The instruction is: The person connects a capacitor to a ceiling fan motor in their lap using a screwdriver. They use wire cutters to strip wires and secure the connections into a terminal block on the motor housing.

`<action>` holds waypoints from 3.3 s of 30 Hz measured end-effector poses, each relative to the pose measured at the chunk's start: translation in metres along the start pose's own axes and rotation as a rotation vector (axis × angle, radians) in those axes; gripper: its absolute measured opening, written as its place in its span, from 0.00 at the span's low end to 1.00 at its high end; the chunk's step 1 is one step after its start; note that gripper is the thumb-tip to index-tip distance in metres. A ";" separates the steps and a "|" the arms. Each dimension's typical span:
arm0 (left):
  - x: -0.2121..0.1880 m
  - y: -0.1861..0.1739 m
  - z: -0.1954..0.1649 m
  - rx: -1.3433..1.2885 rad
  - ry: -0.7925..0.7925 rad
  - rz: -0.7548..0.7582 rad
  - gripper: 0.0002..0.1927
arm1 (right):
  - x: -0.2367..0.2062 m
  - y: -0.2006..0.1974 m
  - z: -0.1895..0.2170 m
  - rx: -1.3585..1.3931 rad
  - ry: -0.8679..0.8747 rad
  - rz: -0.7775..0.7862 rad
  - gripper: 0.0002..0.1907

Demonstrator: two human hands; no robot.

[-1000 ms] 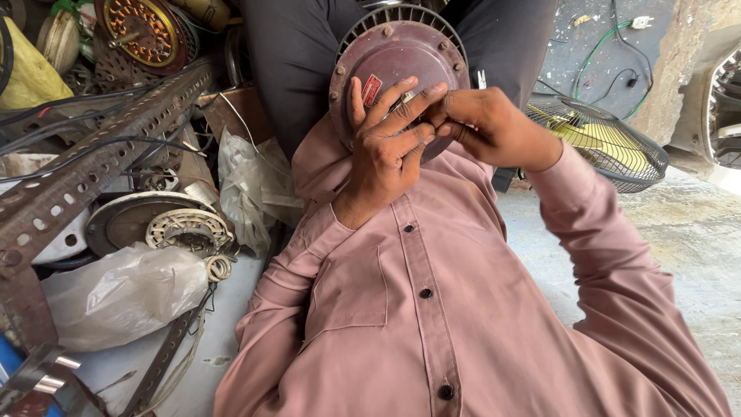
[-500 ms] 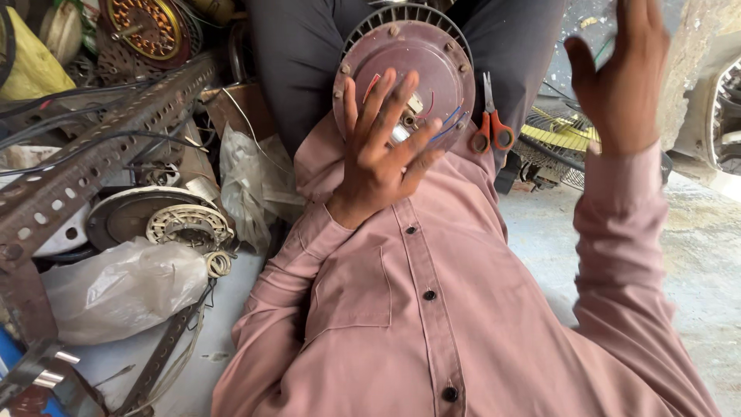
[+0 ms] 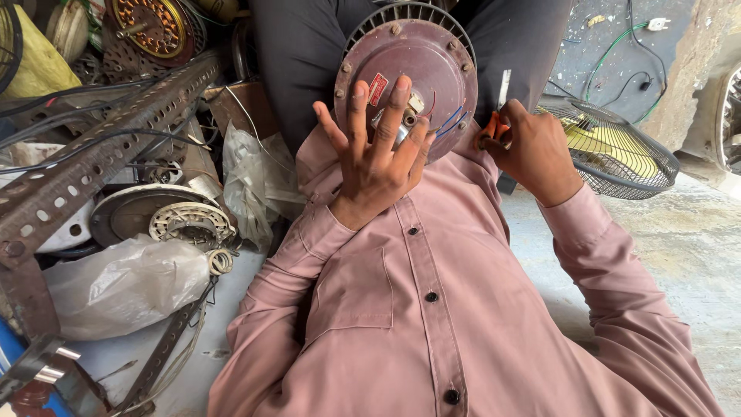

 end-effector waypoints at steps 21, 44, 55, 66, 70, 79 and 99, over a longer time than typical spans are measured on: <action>0.007 0.010 -0.001 -0.111 0.048 -0.006 0.04 | -0.026 -0.041 -0.002 1.551 -0.150 0.496 0.18; 0.011 0.011 0.002 -0.365 -0.129 0.078 0.05 | -0.015 -0.034 0.057 0.568 -0.178 0.171 0.23; 0.009 0.017 0.003 -0.450 -0.221 0.073 0.07 | -0.019 -0.028 0.054 0.460 -0.317 0.035 0.21; 0.014 0.013 0.004 -0.496 -0.288 0.059 0.07 | -0.017 -0.023 0.053 0.518 -0.220 0.105 0.22; 0.016 0.012 0.005 -0.485 -0.276 0.080 0.07 | -0.010 -0.027 0.055 0.556 -0.231 0.123 0.24; 0.012 0.017 0.006 -0.504 -0.286 0.065 0.08 | -0.011 -0.027 0.050 0.514 -0.316 0.099 0.20; 0.014 0.007 0.002 -0.348 -0.180 0.015 0.09 | -0.013 -0.023 0.054 0.575 -0.277 0.022 0.22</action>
Point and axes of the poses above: each hand's wrist, its own x-axis towards the middle knuckle, its own y-axis out of the palm, z = x × y, the point moved 6 cm from there along x, towards the middle knuckle, and after that the axes turned 7 degrees about -z, right-handed, at the moved point
